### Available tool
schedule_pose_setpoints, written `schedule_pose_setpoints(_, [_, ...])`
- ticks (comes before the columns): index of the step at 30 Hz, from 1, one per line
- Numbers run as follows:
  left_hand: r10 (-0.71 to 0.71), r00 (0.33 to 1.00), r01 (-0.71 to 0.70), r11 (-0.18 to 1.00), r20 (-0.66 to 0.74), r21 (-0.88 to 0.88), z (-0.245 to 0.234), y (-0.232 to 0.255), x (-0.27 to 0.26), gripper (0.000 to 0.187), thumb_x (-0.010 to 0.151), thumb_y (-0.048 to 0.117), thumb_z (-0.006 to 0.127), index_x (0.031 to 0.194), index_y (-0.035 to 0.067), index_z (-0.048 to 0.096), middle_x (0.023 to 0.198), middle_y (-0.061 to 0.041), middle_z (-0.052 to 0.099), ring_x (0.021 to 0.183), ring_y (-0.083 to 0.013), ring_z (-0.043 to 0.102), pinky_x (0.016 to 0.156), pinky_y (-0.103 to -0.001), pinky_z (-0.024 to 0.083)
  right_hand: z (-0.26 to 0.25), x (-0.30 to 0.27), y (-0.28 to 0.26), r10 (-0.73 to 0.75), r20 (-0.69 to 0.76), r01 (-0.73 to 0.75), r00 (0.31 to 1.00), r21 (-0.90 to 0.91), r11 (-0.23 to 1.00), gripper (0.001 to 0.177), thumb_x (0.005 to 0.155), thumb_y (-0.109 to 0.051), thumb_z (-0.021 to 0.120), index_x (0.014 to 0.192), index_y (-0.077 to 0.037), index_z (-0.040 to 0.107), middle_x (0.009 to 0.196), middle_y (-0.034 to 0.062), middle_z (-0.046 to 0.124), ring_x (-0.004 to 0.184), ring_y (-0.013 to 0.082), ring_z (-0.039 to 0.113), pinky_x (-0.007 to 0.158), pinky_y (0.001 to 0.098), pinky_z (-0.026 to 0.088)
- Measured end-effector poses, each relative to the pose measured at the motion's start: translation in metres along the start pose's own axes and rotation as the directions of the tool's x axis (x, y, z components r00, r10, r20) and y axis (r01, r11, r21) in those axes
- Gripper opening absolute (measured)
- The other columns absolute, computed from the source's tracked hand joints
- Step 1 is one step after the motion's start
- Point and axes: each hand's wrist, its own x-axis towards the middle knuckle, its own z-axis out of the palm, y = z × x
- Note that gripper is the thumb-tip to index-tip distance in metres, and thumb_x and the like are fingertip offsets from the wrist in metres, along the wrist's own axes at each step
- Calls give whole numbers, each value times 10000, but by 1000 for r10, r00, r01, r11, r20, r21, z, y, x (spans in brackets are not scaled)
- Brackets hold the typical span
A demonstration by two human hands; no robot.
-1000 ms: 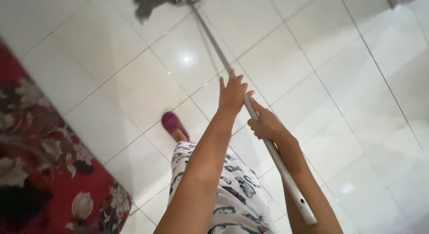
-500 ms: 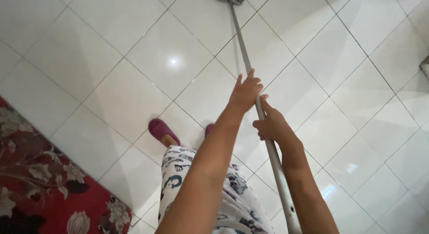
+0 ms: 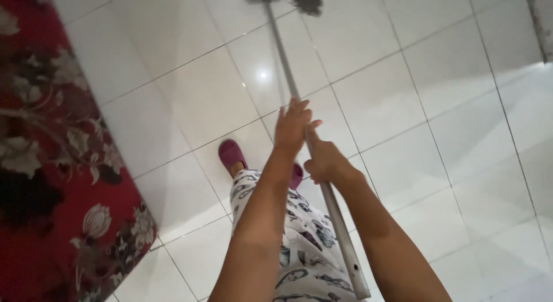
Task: Mopping the white tiled floor of a room using a hand-held mop.
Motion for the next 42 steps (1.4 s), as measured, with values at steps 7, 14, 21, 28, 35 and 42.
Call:
schedule_pose_setpoints(7, [-289,931,273,957,-224,-97,-64,-88,-88,384,948,429,664,815,70,621,1537,-107,503,1534,-336,279,1211,-599,239,79,30,-63,-242,207,289,948,-237,928,1042,753,92,542,1624,-52,-11,812,244,736,650,325,749,612,409,622])
schedule_pose_setpoints(14, [-557,736,497,830,-385,-251,-99,-155,-162,303,940,292,701,823,52,558,1504,-128,534,1505,-372,328,1164,-455,377,154,55,-120,-280,409,460,869,-455,763,1011,787,27,625,1636,-148,106,885,245,729,802,361,737,691,462,584])
schedule_pose_setpoints(21, [-622,714,559,783,-323,-273,-120,-179,-189,219,955,148,666,808,32,554,1584,-131,472,1505,-384,315,1156,-423,409,188,55,-139,-285,393,448,875,-430,784,924,873,-179,668,1614,-273,123,993,201,737,928,346,722,785,459,549])
schedule_pose_setpoints(28, [-556,764,412,810,-326,-417,-99,-173,-145,265,935,132,683,724,28,560,1592,-214,400,1510,-395,284,1162,-404,397,144,44,-125,-209,342,324,916,-328,887,969,820,23,476,1653,-321,120,1036,249,712,933,372,739,798,483,569])
schedule_pose_setpoints(35, [-229,962,213,970,-148,-121,-60,-101,-54,375,964,378,690,848,23,651,1543,-212,463,1541,-412,241,1187,-590,335,71,37,-50,-186,60,192,981,-109,975,986,781,-15,577,1640,-331,210,900,249,718,729,315,679,691,413,536])
schedule_pose_setpoints(42, [14,979,-26,998,205,56,18,29,12,358,902,430,701,1046,102,712,1595,-103,386,1559,-330,171,1207,-637,219,6,-18,45,98,-141,-31,985,414,910,952,799,-19,537,1634,-368,238,777,122,616,554,201,558,558,375,535])
